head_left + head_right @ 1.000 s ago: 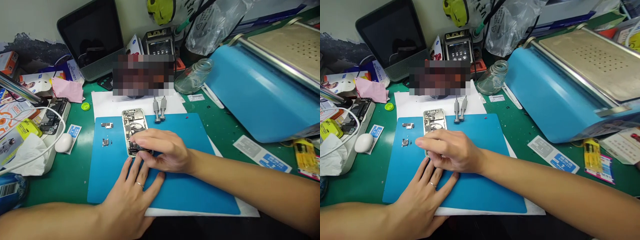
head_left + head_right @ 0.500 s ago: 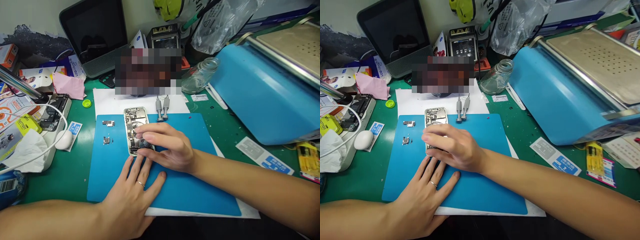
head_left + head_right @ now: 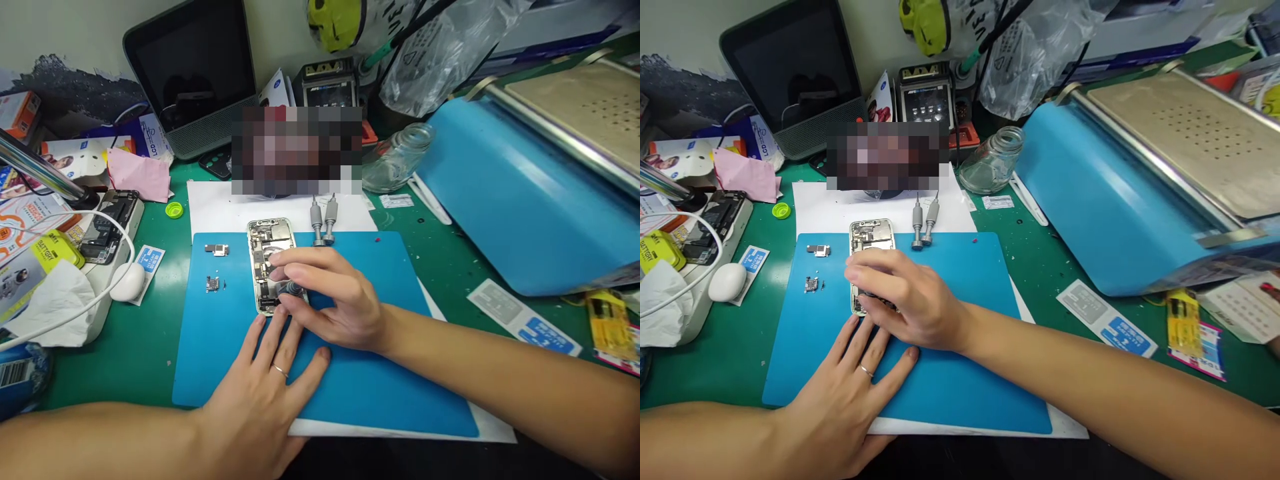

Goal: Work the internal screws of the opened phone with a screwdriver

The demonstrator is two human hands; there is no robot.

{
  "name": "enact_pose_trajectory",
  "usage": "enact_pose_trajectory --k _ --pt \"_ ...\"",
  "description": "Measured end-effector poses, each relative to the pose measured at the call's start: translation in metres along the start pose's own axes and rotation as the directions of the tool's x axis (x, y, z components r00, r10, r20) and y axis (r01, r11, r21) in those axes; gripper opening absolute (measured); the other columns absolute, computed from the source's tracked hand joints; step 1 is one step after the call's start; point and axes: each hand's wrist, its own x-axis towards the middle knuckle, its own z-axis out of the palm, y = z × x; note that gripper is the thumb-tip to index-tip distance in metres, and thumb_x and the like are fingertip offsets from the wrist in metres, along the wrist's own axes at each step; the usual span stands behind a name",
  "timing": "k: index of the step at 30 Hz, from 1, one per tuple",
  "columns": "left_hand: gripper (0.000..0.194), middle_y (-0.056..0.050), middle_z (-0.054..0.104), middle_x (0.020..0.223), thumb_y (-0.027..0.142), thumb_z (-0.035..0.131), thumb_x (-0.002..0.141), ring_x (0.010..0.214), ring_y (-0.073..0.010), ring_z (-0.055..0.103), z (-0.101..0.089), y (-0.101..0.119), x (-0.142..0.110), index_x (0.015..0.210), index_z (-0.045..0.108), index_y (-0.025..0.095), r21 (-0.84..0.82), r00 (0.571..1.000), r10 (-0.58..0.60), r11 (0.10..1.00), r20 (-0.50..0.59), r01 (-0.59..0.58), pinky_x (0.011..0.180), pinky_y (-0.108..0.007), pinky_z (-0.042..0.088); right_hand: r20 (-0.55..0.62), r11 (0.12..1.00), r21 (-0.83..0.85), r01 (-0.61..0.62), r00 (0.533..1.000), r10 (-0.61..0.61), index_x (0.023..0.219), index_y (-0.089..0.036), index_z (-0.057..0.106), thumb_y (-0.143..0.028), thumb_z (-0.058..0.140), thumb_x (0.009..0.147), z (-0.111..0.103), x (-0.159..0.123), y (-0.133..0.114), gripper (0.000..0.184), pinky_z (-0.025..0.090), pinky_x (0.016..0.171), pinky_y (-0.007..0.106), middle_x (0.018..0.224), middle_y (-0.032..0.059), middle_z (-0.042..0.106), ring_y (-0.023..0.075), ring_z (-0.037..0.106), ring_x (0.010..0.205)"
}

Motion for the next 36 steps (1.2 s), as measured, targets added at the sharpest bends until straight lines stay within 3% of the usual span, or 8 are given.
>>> enact_pose_trajectory --k 3,7,14,21,25,29,32,36 --pt "0.089 -0.028 0.024 0.159 0.056 0.054 0.09 0.152 -0.0465 0.005 -0.0006 -0.0004 0.0 0.158 0.016 0.014 0.004 1.0 0.001 1.0 0.012 -0.001 0.119 -0.055 -0.007 0.002 1.0 0.0 -0.01 1.0 0.01 0.134 -0.014 0.044 0.0 0.054 0.087 0.0001 0.0 -0.0005 0.05 0.065 0.082 0.033 0.12 0.0159 0.061 0.0189 0.067 0.109" --pt "0.086 -0.028 0.026 0.158 0.056 0.052 0.091 0.151 -0.0471 0.008 -0.0013 -0.0007 -0.0008 0.158 0.018 0.013 0.008 1.0 0.007 1.0 0.015 -0.007 0.119 -0.056 -0.007 0.012 1.0 -0.014 0.009 1.0 -0.008 0.131 -0.015 0.045 -0.008 0.064 0.088 0.0013 0.0001 0.0003 0.048 0.065 0.082 0.034 0.121 0.0168 0.062 0.0209 0.065 0.112" --pt "0.086 -0.029 0.023 0.159 0.054 0.054 0.09 0.152 -0.0462 -0.001 0.0 0.0005 -0.0004 0.158 0.018 0.013 0.003 1.0 0.003 1.0 -0.018 -0.003 0.119 -0.055 -0.006 0.005 1.0 -0.006 -0.016 1.0 0.016 0.139 -0.015 0.042 0.001 0.054 0.086 0.0016 -0.0014 0.0004 0.056 0.065 0.081 0.033 0.121 0.0158 0.063 0.0188 0.067 0.108" --pt "0.085 -0.03 0.023 0.159 0.055 0.052 0.092 0.152 -0.047 0.006 -0.0003 -0.0006 -0.001 0.157 0.018 0.013 -0.014 1.0 0.008 1.0 -0.016 -0.008 0.119 -0.055 -0.004 0.016 0.999 0.007 0.031 0.999 -0.032 0.14 -0.016 0.043 -0.007 0.068 0.086 0.0027 -0.0015 0.003 0.06 0.065 0.088 0.036 0.115 0.0154 0.071 0.0221 0.069 0.113" --pt "0.083 -0.029 0.023 0.159 0.056 0.049 0.093 0.152 -0.0468 0.006 -0.0048 -0.0032 0.0003 0.156 0.019 0.012 -0.029 0.999 0.032 0.999 -0.001 -0.032 0.119 -0.056 0.001 0.004 0.999 0.045 -0.008 1.0 0.008 0.146 -0.015 0.039 0.003 0.06 0.084 0.0022 -0.0042 0.0029 0.068 0.065 0.089 0.036 0.12 0.0164 0.07 0.0225 0.07 0.114" --pt "0.08 -0.029 0.021 0.16 0.055 0.05 0.094 0.152 -0.0466 0.006 -0.0059 -0.0031 0.0007 0.155 0.021 0.013 -0.048 1.0 0.025 0.999 0.003 -0.024 0.119 -0.058 0.006 0.032 0.987 0.133 -0.093 0.995 0.089 0.15 -0.021 0.035 -0.002 0.053 0.089 -0.0001 -0.0073 0.0043 0.066 0.065 0.089 0.039 0.127 0.0149 0.067 0.0231 0.068 0.117" --pt "0.082 -0.03 0.016 0.161 0.053 0.054 0.092 0.152 -0.047 0.007 -0.0047 -0.0025 0.0005 0.155 0.021 0.013 -0.063 1.0 0.027 0.998 0.01 -0.027 0.119 -0.058 0.006 0.037 0.982 0.166 -0.093 0.995 0.088 0.15 -0.024 0.036 -0.011 0.061 0.091 -0.0004 -0.0072 0.0056 0.065 0.065 0.09 0.041 0.127 0.013 0.067 0.0242 0.068 0.117" --pt "0.082 -0.031 0.014 0.161 0.053 0.054 0.092 0.151 -0.0476 0.01 -0.0038 -0.0023 0.0004 0.155 0.021 0.013 -0.077 0.999 0.027 0.997 0.024 -0.026 0.119 -0.059 0.006 -0.01 0.99 0.098 -0.103 0.994 0.105 0.149 -0.028 0.037 -0.003 0.062 0.087 0.001 -0.0063 0.0041 0.072 0.066 0.081 0.035 0.121 0.0087 0.069 0.0196 0.071 0.103"
